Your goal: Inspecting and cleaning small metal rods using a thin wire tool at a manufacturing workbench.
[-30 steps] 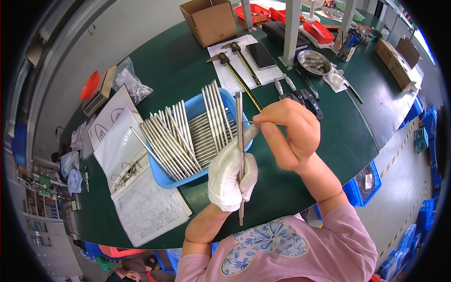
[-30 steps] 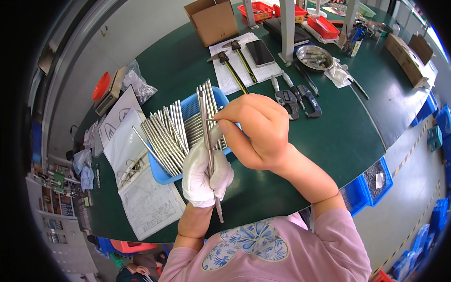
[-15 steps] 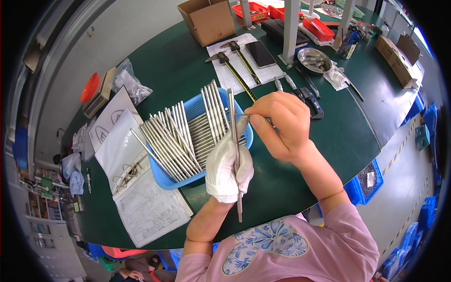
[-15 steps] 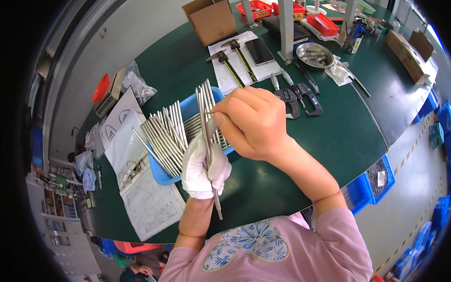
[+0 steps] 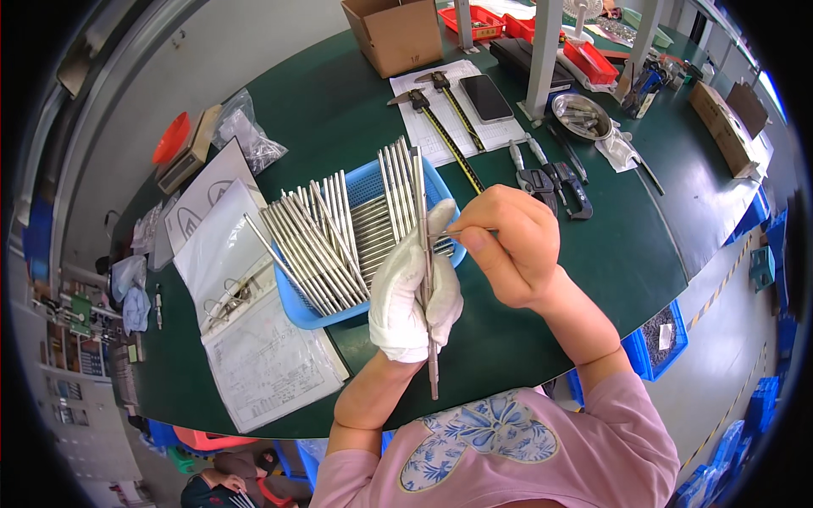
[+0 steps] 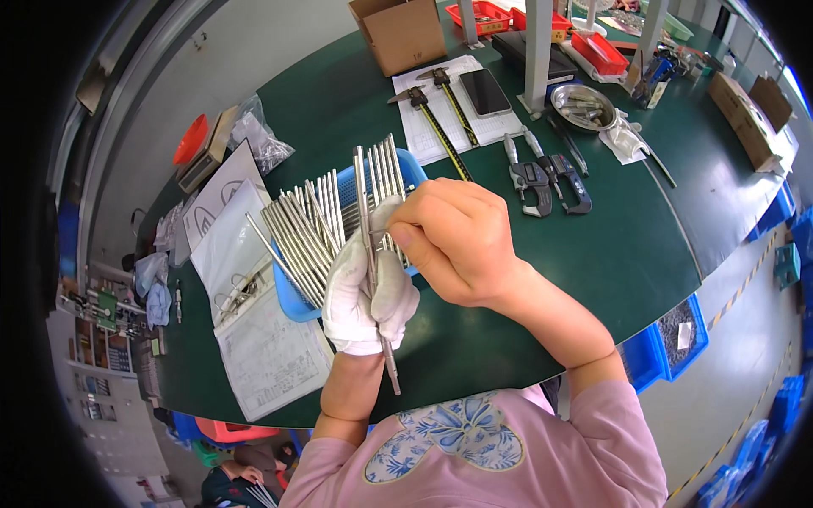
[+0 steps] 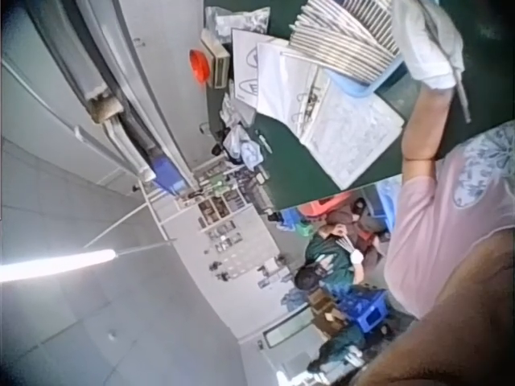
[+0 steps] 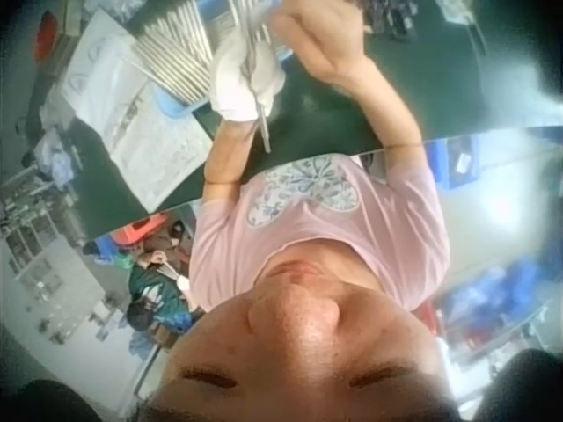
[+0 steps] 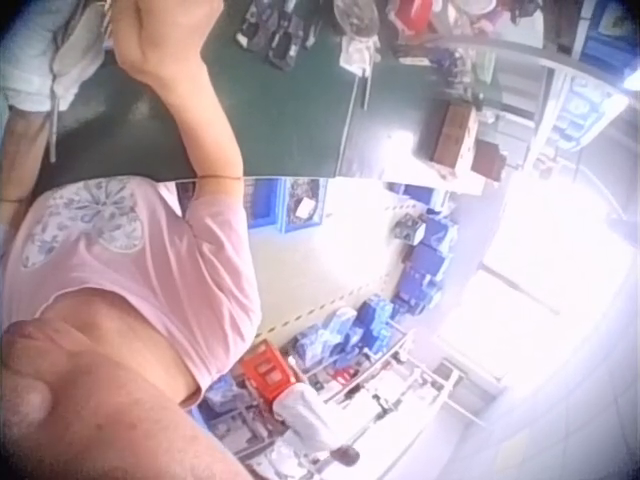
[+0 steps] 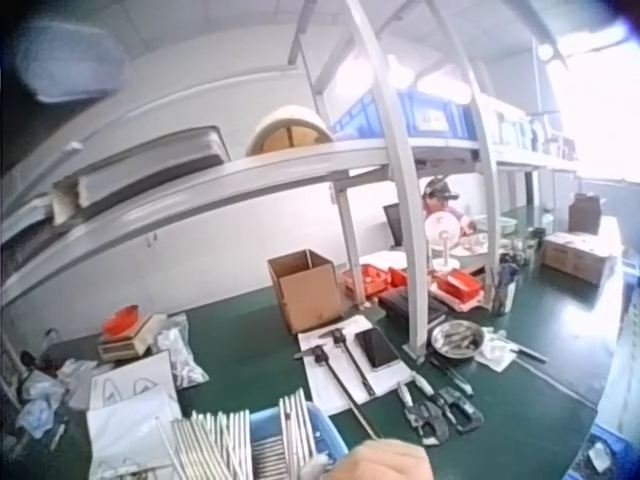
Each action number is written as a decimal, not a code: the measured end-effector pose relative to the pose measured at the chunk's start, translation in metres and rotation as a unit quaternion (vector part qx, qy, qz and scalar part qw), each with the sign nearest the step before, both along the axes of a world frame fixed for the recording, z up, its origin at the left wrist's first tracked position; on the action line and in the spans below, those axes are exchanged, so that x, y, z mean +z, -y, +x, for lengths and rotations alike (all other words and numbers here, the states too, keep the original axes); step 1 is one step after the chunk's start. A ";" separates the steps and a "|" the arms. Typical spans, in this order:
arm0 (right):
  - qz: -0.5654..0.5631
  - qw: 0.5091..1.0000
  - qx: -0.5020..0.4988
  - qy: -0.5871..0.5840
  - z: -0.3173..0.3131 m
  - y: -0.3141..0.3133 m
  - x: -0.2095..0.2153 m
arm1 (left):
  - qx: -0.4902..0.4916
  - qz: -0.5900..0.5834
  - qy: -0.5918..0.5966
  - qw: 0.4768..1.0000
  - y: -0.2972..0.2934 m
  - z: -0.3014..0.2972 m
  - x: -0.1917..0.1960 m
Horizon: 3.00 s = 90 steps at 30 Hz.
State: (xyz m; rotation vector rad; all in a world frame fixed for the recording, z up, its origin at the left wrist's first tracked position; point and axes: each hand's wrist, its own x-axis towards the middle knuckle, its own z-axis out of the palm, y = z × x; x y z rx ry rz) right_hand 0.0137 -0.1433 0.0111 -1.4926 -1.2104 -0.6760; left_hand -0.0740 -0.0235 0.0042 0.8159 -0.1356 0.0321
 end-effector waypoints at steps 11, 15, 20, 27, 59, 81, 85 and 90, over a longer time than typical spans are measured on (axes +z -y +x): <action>0.036 0.999 0.013 -0.019 -0.002 -0.005 -0.003 | 0.017 0.040 0.005 0.999 -0.004 0.003 -0.001; 0.020 1.000 0.012 -0.016 0.000 -0.005 -0.003 | 0.008 0.039 -0.003 0.999 -0.006 0.004 0.001; -0.020 0.999 0.017 0.022 0.005 -0.002 0.000 | 0.017 0.020 0.017 1.000 -0.006 0.007 0.001; 0.003 0.999 -0.009 0.034 -0.001 0.005 0.006 | 0.034 0.011 0.052 0.998 -0.010 0.011 -0.004; -0.136 0.981 0.112 0.082 -0.041 -0.024 -0.014 | 0.035 -0.197 0.110 0.974 -0.050 0.020 -0.014; -0.003 0.999 0.023 -0.046 -0.015 0.007 0.011 | 0.063 -0.072 -0.021 0.995 -0.021 0.013 0.003; 0.032 0.996 -0.076 -0.019 -0.007 0.011 0.012 | 0.087 0.130 -0.033 0.987 0.000 0.002 0.008; 0.012 0.992 -0.117 0.050 -0.003 0.012 0.010 | 0.108 0.174 -0.051 0.977 0.009 -0.001 0.008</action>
